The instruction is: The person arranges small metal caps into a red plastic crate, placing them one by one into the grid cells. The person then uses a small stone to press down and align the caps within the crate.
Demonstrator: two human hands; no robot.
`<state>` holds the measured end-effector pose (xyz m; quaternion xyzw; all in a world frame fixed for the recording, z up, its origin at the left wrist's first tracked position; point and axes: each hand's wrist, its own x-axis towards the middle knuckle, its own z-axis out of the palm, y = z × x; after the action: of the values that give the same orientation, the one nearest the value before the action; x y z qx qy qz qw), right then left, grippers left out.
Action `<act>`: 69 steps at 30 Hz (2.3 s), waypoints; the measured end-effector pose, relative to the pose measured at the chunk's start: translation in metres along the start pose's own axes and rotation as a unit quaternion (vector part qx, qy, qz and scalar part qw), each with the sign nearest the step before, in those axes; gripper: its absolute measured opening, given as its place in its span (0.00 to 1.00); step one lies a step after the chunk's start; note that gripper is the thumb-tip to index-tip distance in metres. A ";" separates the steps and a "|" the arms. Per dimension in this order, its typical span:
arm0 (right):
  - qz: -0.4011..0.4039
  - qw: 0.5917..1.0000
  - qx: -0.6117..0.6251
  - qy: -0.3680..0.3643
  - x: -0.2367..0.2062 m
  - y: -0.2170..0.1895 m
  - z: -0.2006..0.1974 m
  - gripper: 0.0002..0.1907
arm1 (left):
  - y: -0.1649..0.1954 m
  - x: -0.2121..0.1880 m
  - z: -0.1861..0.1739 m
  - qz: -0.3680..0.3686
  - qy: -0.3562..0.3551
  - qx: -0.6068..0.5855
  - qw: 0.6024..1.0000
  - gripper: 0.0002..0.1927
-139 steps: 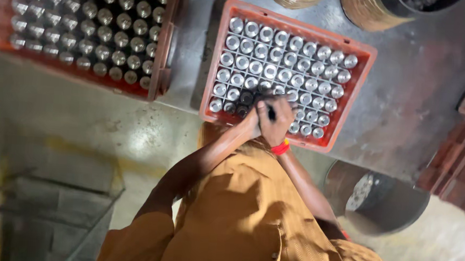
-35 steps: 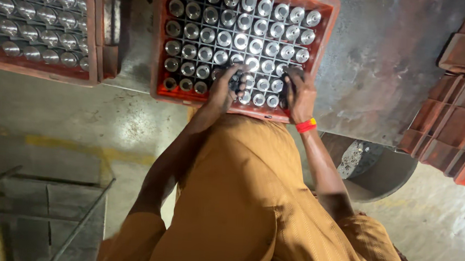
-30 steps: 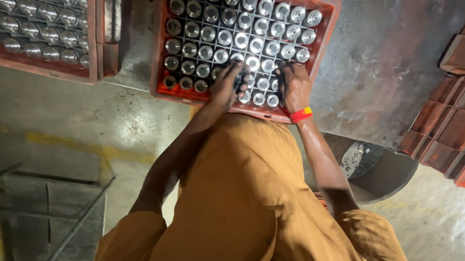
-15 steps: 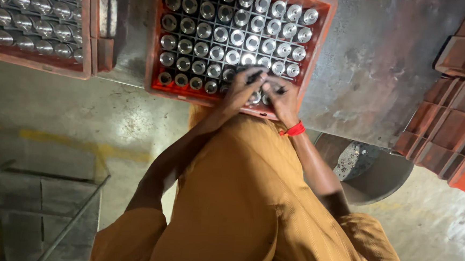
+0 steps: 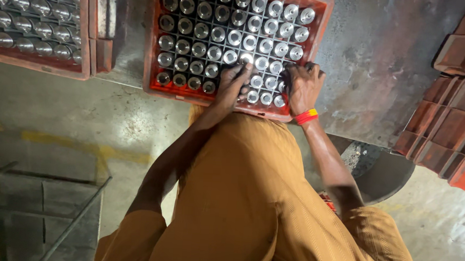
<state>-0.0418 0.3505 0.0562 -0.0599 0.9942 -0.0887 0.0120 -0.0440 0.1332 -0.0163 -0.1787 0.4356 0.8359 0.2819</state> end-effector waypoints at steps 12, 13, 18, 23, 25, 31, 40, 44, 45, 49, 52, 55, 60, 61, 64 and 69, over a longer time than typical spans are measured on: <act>0.210 0.822 0.523 -0.079 -0.009 -0.029 0.031 0.12 | 0.001 -0.002 0.010 -0.075 0.024 0.048 0.996 0.19; 0.146 0.875 0.460 -0.009 -0.002 -0.024 0.028 0.12 | 0.001 0.000 0.005 -0.061 0.021 0.000 0.998 0.17; -0.089 0.979 0.122 0.134 0.043 -0.002 0.017 0.11 | 0.002 0.003 -0.010 -0.008 0.029 -0.141 0.990 0.09; -0.117 0.987 0.070 0.079 0.055 -0.003 0.025 0.18 | 0.005 -0.001 -0.010 0.008 0.013 -0.114 0.993 0.09; -0.124 0.987 0.054 0.081 0.053 -0.003 0.028 0.17 | 0.005 0.000 -0.009 0.014 0.005 -0.106 0.994 0.09; -0.100 0.989 0.063 0.086 0.049 0.000 0.021 0.15 | 0.007 0.003 -0.007 0.010 -0.015 -0.086 0.996 0.17; 0.166 0.732 0.654 -0.092 0.001 -0.037 0.033 0.13 | 0.012 0.000 0.020 -0.011 -0.109 -0.002 0.994 0.23; 0.118 0.900 0.411 0.077 0.011 -0.009 0.017 0.12 | 0.017 0.003 0.013 -0.059 -0.007 -0.110 0.992 0.16; 0.060 0.948 0.296 0.102 0.015 0.000 0.011 0.13 | 0.018 0.003 0.009 -0.081 0.016 -0.148 0.986 0.15; -0.062 0.992 0.007 0.105 0.032 0.018 0.002 0.14 | 0.019 0.000 -0.001 -0.045 -0.010 -0.163 0.985 0.14; -0.059 0.994 -0.015 0.090 0.040 0.015 0.004 0.10 | 0.016 -0.004 -0.002 -0.024 -0.010 -0.121 0.992 0.14; -0.049 0.995 -0.028 0.078 0.041 0.011 0.001 0.09 | 0.017 -0.004 -0.001 -0.010 -0.017 -0.092 0.996 0.17; 0.010 0.978 0.190 0.089 0.018 -0.004 0.009 0.25 | 0.017 -0.002 0.004 0.037 -0.043 0.077 0.995 0.21; 0.035 0.948 0.315 0.029 0.010 -0.012 0.017 0.25 | 0.015 -0.003 0.006 0.042 -0.058 0.087 0.994 0.20; 0.078 0.878 0.465 -0.083 -0.002 -0.029 0.042 0.19 | 0.010 0.000 0.010 0.027 -0.050 0.093 0.994 0.17; 0.073 0.905 0.399 0.126 0.037 -0.003 0.044 0.13 | 0.011 0.007 -0.012 -0.043 0.060 -0.159 0.984 0.10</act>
<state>-0.0763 0.3351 0.0130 0.0339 0.8705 -0.4837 -0.0845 -0.0561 0.1202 -0.0199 -0.2899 0.3053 0.8695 0.2584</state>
